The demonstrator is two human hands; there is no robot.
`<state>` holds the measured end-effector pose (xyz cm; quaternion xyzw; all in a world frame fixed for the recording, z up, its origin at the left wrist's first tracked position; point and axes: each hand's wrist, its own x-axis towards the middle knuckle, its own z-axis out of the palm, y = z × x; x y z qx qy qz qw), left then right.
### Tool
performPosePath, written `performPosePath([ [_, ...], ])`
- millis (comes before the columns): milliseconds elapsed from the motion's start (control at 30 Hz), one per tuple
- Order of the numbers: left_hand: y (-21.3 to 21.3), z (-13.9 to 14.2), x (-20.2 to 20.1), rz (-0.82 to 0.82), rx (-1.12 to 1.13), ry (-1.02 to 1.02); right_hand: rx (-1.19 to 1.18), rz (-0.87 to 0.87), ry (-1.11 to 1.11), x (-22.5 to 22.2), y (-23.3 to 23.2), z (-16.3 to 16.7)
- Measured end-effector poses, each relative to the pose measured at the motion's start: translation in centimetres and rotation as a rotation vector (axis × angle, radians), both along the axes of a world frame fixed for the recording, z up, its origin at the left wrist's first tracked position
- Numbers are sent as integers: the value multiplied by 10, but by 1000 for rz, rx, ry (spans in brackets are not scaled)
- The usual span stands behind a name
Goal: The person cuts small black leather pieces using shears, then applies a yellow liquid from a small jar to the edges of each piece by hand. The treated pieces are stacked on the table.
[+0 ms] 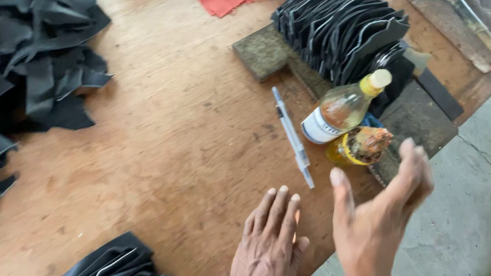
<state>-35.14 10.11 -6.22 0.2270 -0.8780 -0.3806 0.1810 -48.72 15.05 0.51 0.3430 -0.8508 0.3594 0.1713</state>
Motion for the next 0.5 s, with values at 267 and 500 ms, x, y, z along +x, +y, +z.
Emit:
performPosePath([
  [267,-5,5,7,8,109,133,-14,77,-126,-31,-5,-21],
  [500,1,14,19,-55,317,388,-321,474,-657,58,47,-21],
])
